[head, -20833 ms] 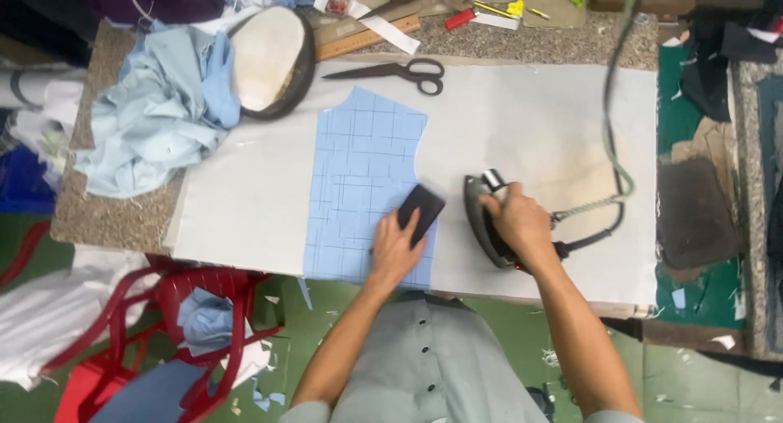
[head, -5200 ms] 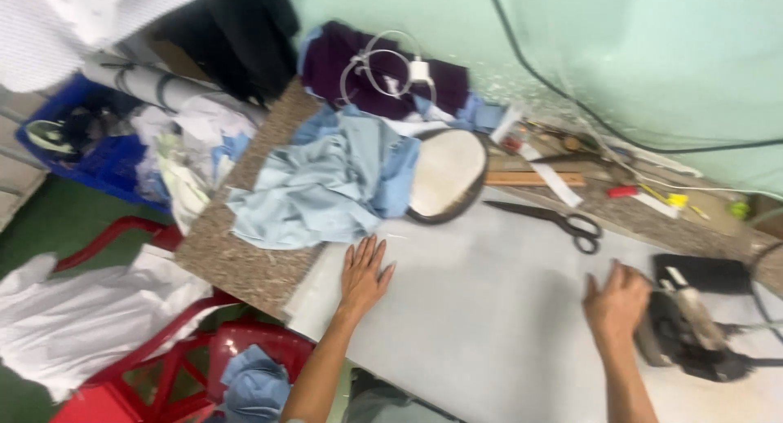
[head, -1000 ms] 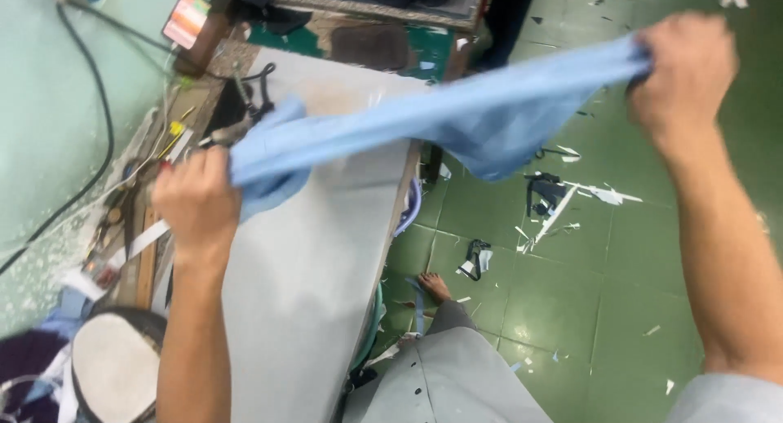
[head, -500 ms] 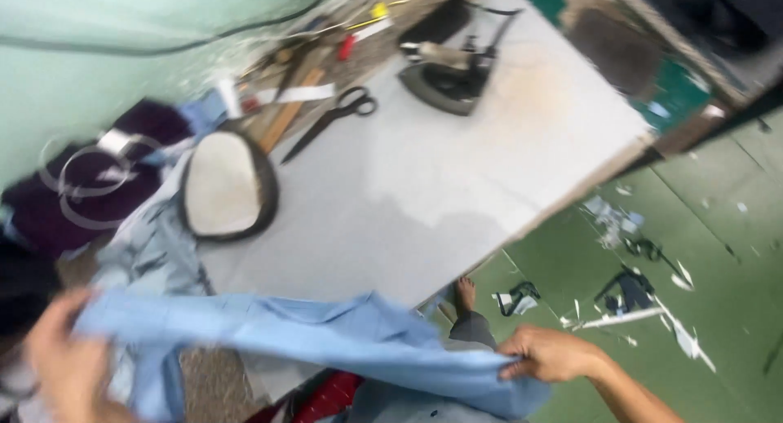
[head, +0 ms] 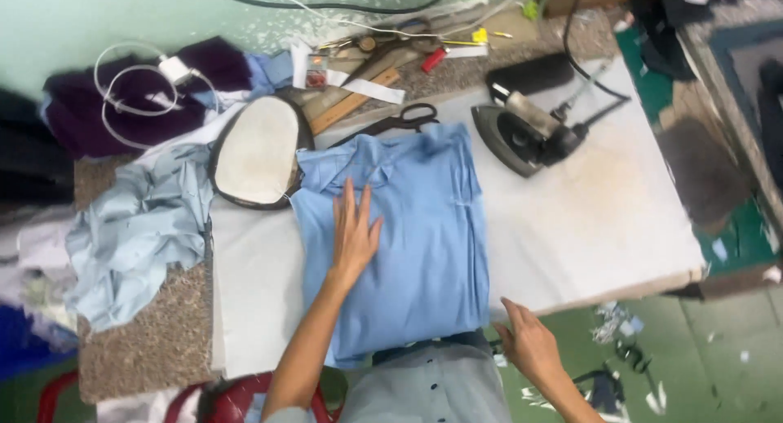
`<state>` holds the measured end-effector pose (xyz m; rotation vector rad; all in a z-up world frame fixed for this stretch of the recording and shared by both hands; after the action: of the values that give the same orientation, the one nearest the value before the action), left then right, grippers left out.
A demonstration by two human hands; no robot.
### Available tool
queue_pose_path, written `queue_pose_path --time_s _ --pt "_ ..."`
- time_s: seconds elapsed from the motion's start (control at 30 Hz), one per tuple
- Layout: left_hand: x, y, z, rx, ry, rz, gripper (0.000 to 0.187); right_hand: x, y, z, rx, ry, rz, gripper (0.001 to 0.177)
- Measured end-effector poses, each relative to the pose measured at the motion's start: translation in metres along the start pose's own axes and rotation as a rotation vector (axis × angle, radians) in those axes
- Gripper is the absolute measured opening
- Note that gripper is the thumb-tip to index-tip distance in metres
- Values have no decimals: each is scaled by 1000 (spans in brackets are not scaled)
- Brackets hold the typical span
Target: The person irons a light blue shirt on a white ironing board using a steam iron and a black pressing block. They repeatedly smooth the fabric, lift and reposition the shirt, and iron different sections including the collar and body.
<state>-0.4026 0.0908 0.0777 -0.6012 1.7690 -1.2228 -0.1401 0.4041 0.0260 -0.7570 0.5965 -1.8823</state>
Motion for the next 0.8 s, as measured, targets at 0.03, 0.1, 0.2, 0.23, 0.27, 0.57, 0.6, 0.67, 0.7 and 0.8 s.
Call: queue_pose_path --time_s 0.03,0.1,0.2,0.23,0.27,0.57,0.6,0.67,0.7,0.8 --pt "0 9 19 -21 -90 -1 68 14 -29 -6 -196 -188 -25 57" --pt "4 18 52 -40 -203 -15 67 46 -60 -22 -372 -399 -61 51" --pt "10 31 82 -29 -311 -106 67 84 -79 -62 -348 -614 -250 65" --pt "18 36 89 -17 -372 -82 69 96 -80 -76 -409 -645 -223 67" --pt "25 41 99 -3 -429 -58 71 108 -77 -87 -473 -671 -199 69" --pt "14 35 162 122 -618 -82 72 88 -23 -118 -538 -419 159 69" --pt "8 37 177 127 -612 -78 72 77 -18 -111 -537 -410 159 69" --pt "-4 41 206 162 -695 -113 77 58 -12 -97 -583 -473 310 61" --pt "-9 41 214 163 -690 -110 77 52 -14 -89 -585 -467 311 61" --pt "-21 35 227 20 -638 -266 77 48 -38 -84 -605 -601 284 48"
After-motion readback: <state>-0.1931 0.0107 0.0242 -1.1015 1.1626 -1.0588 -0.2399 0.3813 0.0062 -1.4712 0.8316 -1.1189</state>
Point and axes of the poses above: each hand's wrist, its own z-axis away from the middle knuckle, its own y-axis out of the palm, x = y × z, the point moved 3 cm from there along -z, towards the middle knuckle, and after that the axes turned 14 degrees about x, right-handed, at the moved point
